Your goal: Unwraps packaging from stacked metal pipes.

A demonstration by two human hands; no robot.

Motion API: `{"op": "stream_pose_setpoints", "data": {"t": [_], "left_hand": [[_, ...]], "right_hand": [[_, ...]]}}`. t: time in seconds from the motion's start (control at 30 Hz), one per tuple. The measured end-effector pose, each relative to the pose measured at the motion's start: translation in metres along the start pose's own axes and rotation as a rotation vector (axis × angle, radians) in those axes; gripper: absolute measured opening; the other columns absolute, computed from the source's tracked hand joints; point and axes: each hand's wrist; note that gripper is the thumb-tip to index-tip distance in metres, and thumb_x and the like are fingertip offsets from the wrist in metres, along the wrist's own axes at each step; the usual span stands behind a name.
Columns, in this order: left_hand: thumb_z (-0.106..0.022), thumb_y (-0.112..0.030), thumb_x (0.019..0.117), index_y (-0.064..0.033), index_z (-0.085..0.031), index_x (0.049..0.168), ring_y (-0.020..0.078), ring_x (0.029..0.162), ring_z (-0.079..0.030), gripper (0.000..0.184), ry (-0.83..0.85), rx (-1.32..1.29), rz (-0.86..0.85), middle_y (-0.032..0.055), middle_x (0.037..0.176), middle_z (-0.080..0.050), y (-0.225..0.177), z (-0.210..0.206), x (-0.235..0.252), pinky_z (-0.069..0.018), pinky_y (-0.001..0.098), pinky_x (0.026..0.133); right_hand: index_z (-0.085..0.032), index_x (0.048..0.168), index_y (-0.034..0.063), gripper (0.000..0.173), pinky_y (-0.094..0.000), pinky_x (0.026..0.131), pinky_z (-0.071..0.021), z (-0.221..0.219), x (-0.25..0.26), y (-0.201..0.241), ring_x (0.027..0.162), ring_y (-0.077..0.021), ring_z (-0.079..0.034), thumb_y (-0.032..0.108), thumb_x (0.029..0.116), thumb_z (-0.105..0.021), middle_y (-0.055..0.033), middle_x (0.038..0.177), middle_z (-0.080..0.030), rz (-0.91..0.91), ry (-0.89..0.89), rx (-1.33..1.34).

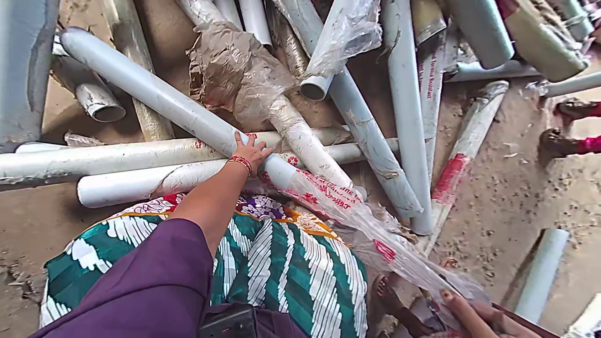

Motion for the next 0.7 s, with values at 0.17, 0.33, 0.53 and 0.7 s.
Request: {"op": "stream_pose_setpoints", "data": {"t": [0.17,0.33,0.53,0.7], "left_hand": [[-0.095,-0.021,0.0653,-0.0277,-0.037,0.159,0.0535,0.144,-0.033,0.11,0.072,0.006,0.02,0.0202,0.154,-0.045,-0.005,0.017,0.016,-0.0106,0.0867,0.107],[-0.097,-0.025,0.0652,-0.0197,-0.038,0.158,0.0488,0.148,-0.03,0.11,0.015,-0.043,-0.119,0.0215,0.156,-0.042,0.022,0.024,0.021,-0.0112,0.0762,0.116],[-0.093,-0.001,0.0631,-0.0238,-0.04,0.158,0.0491,0.154,-0.015,0.111,-0.073,-0.028,-0.072,0.0178,0.164,-0.033,0.071,0.017,0.003,-0.0033,0.0789,0.115],[-0.084,0.004,0.0716,-0.0305,-0.037,0.159,0.0474,0.155,-0.01,0.105,0.001,-0.05,-0.002,0.013,0.166,-0.03,0.064,0.026,0.003,0.0018,0.082,0.112]], "right_hand": [[-0.069,0.123,-0.0034,0.032,-0.0685,0.079,-0.0524,-0.057,0.093,0.049,0.103,-0.0526,-0.068,0.011,0.0956,-0.062,-0.0319,0.123,-0.066,0.375,-0.134,-0.414],[-0.078,0.107,0.0055,0.024,-0.0593,0.071,-0.0576,-0.185,0.162,0.131,0.09,-0.0366,-0.073,-0.001,0.0862,-0.067,-0.0159,0.105,-0.075,0.87,0.352,-0.186],[-0.056,0.139,-0.0012,0.056,-0.0526,0.063,-0.0585,-0.288,0.171,0.188,0.077,-0.0396,-0.07,0.013,0.0891,-0.077,-0.0283,0.13,-0.057,0.698,0.408,-0.336],[-0.068,0.11,-0.0094,0.021,-0.0493,0.056,-0.0573,-0.322,0.159,0.18,0.068,-0.0393,-0.07,-0.005,0.0911,-0.062,-0.0309,0.117,-0.063,0.7,0.215,-0.414]]}}
Point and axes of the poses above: each hand's wrist, its own x-axis towards the middle knuckle, its own z-axis out of the back of the hand, y = z × x
